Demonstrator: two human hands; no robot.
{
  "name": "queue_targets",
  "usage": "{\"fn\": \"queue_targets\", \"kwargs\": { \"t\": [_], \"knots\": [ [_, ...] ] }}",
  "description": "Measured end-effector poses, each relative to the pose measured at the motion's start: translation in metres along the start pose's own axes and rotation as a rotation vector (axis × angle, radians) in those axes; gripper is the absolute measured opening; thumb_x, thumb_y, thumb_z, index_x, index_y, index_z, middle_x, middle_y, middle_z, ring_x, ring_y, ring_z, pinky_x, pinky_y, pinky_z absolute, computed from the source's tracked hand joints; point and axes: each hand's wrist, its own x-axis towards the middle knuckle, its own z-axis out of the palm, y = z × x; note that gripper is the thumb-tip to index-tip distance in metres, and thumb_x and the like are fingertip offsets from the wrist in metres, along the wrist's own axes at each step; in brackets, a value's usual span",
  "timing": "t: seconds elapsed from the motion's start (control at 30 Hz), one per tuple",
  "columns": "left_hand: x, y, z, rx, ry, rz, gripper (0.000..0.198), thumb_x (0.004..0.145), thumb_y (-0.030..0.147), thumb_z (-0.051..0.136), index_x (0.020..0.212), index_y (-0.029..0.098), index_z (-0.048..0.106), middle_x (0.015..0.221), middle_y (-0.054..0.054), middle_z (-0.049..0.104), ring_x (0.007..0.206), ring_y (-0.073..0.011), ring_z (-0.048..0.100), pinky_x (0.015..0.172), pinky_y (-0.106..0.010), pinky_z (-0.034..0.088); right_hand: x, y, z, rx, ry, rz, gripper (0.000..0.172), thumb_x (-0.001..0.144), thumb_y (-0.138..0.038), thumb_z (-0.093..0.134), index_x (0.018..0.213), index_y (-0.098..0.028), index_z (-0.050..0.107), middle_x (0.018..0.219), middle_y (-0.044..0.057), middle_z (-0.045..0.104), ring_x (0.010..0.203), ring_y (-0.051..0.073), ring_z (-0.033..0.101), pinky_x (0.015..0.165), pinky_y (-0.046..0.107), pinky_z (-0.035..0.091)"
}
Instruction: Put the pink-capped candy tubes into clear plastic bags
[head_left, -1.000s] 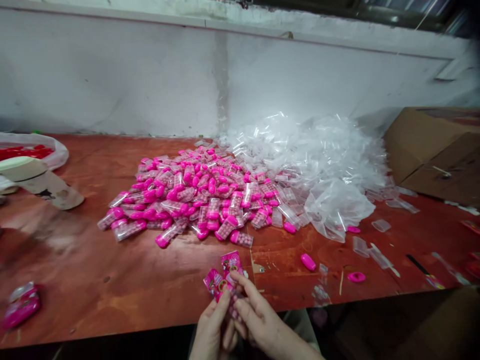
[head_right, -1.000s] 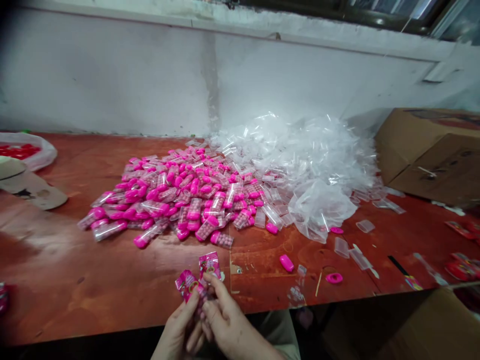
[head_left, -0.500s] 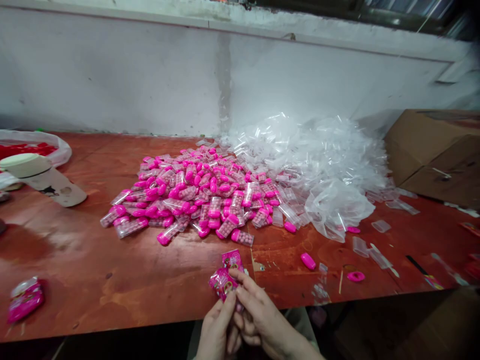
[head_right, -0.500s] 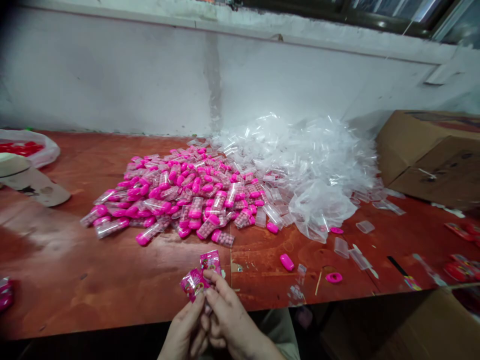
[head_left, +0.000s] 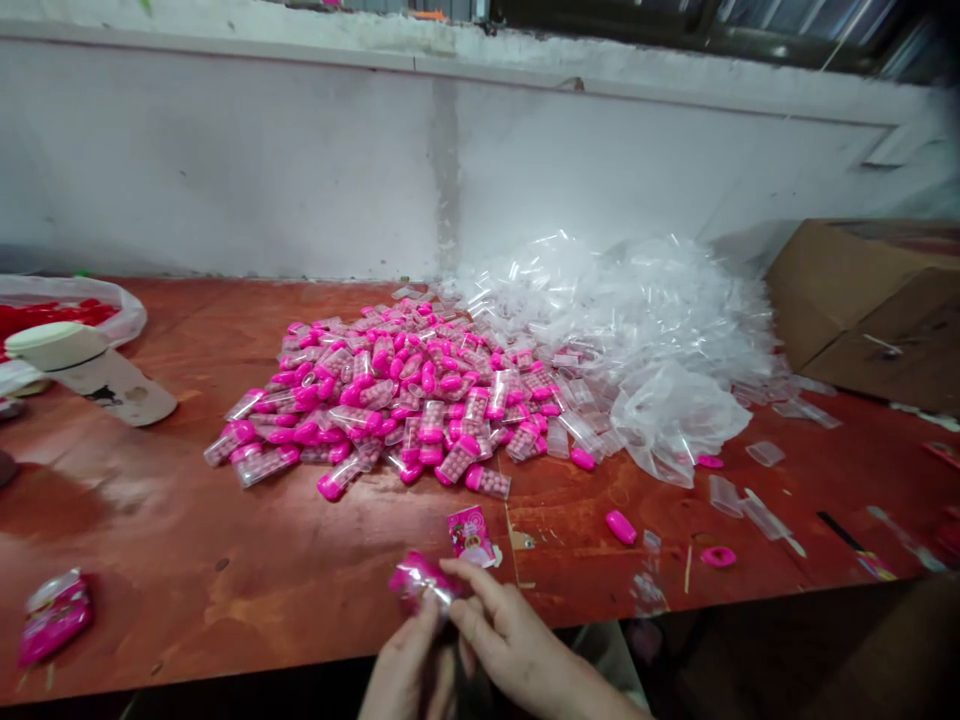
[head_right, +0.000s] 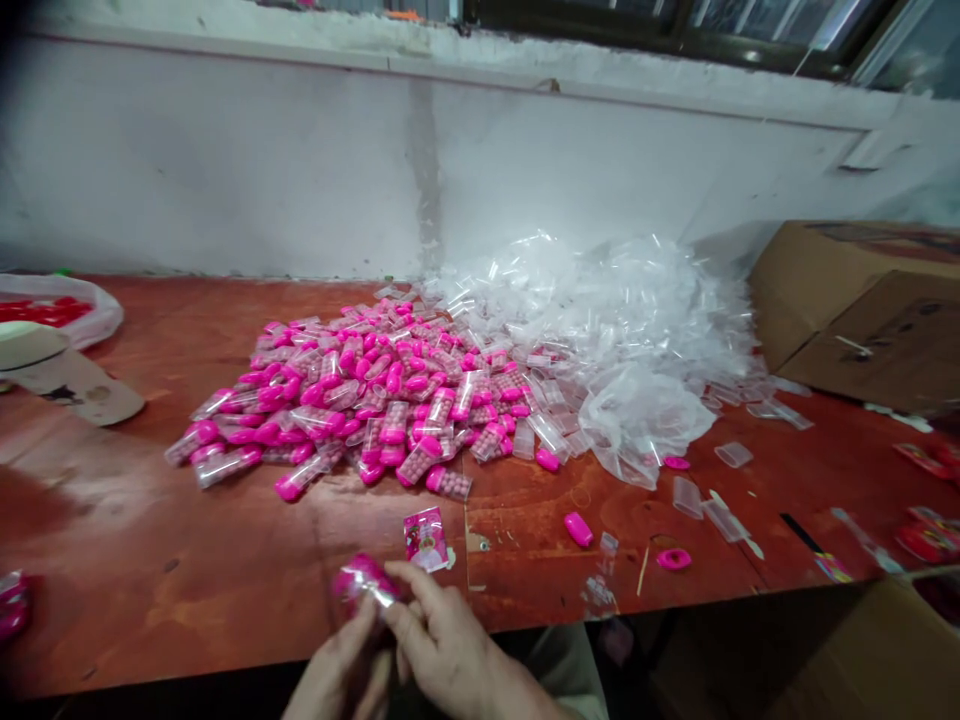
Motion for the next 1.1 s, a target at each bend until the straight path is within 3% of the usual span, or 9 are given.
{"fn": "queue_targets", "kwargs": {
  "t": [0.07, 0.13, 0.27, 0.37, 0.5, 0.63, 0.7, 0.9, 1.1],
  "knots": [
    [-0.013, 0.037, -0.021, -0.109, 0.170, 0.059, 0.053, 0.060, 0.064, 0.083, 0.083, 0.017, 0.074, 0.043, 0.001, 0.057, 0.034, -0.0025, 0.022, 0.038, -0.017, 0.020, 0.005, -0.005, -0.010, -0.344, 0.093, -0.126, 0.042, 0.104, -0.038, 0.038, 0.136, -0.019, 0.056, 0.088, 0.008, 0.069, 0.081, 0.022, 0.065, 0.079, 0.038, 0.052],
    [-0.024, 0.079, -0.044, -0.206, 0.391, 0.199, 0.048, 0.065, 0.057, 0.082, 0.093, 0.019, 0.076, 0.091, -0.009, 0.078, 0.038, -0.0022, 0.027, 0.037, -0.018, 0.023, 0.011, -0.006, -0.023, -0.677, 0.218, -0.190, 0.038, 0.102, -0.029, 0.039, 0.129, -0.017, 0.062, 0.108, 0.015, 0.067, 0.100, 0.030, 0.061, 0.090, 0.050, 0.048],
    [-0.026, 0.123, -0.067, -0.258, 0.556, 0.257, 0.049, 0.088, 0.060, 0.058, 0.090, 0.015, 0.076, 0.105, -0.012, 0.077, 0.036, -0.0009, 0.025, 0.036, -0.017, 0.023, 0.027, 0.005, -0.033, -1.051, 0.340, -0.222, 0.032, 0.094, -0.027, 0.059, 0.125, -0.023, 0.066, 0.128, 0.016, 0.059, 0.115, 0.037, 0.050, 0.094, 0.056, 0.043],
    [-0.014, 0.098, -0.049, -0.158, 0.498, 0.214, 0.041, 0.084, 0.054, 0.065, 0.088, 0.015, 0.075, 0.088, -0.011, 0.079, 0.034, -0.0017, 0.027, 0.036, -0.017, 0.022, 0.031, 0.015, -0.029, -1.065, 0.435, -0.312, 0.027, 0.093, -0.021, 0.062, 0.118, -0.028, 0.069, 0.129, 0.011, 0.059, 0.117, 0.033, 0.047, 0.095, 0.050, 0.040],
    [0.010, 0.037, -0.001, 0.144, 0.245, 0.257, 0.052, 0.060, 0.056, 0.084, 0.088, 0.013, 0.074, 0.062, -0.005, 0.071, 0.028, -0.0035, 0.031, 0.033, -0.019, 0.018, 0.024, 0.013, -0.026, -1.009, 0.500, -0.390, 0.021, 0.092, -0.017, 0.061, 0.108, -0.026, 0.072, 0.107, 0.008, 0.062, 0.100, 0.026, 0.050, 0.089, 0.044, 0.039],
    [0.024, 0.013, 0.032, 0.064, 0.191, 0.322, 0.056, 0.044, 0.049, 0.093, 0.085, 0.014, 0.077, 0.064, -0.004, 0.069, 0.050, -0.0126, 0.058, 0.045, -0.020, 0.043, 0.013, 0.005, -0.028, -0.912, 0.485, -0.526, 0.029, 0.097, -0.017, 0.052, 0.119, -0.027, 0.068, 0.097, 0.007, 0.062, 0.091, 0.023, 0.053, 0.087, 0.043, 0.038],
    [0.023, 0.014, 0.036, 0.028, 0.172, 0.291, 0.053, 0.045, 0.047, 0.093, 0.083, 0.014, 0.077, 0.059, -0.002, 0.064, 0.054, -0.0128, 0.058, 0.049, -0.020, 0.045, 0.011, 0.005, -0.027, -0.764, 0.426, -0.520, 0.032, 0.098, -0.017, 0.050, 0.123, -0.029, 0.066, 0.101, 0.007, 0.064, 0.094, 0.023, 0.055, 0.089, 0.043, 0.039],
    [0.018, 0.013, 0.028, 0.047, 0.099, 0.137, 0.057, 0.048, 0.062, 0.088, 0.072, 0.015, 0.070, 0.035, 0.011, 0.029, 0.033, -0.0016, 0.017, 0.037, -0.017, 0.015, 0.016, 0.006, -0.010, -0.007, 0.390, -0.128, 0.034, 0.088, -0.018, 0.056, 0.122, -0.022, 0.061, 0.114, 0.008, 0.067, 0.105, 0.022, 0.063, 0.093, 0.035, 0.049],
    [0.030, -0.003, 0.015, 0.157, 0.197, 0.175, 0.064, 0.039, 0.072, 0.084, 0.060, 0.015, 0.067, 0.028, 0.008, 0.028, 0.030, -0.0033, 0.017, 0.035, -0.020, 0.009, 0.012, 0.004, -0.009, -0.026, 0.279, -0.130, 0.024, 0.094, -0.022, 0.046, 0.115, -0.020, 0.059, 0.104, 0.006, 0.070, 0.093, 0.019, 0.067, 0.080, 0.028, 0.051]
  ]
}}
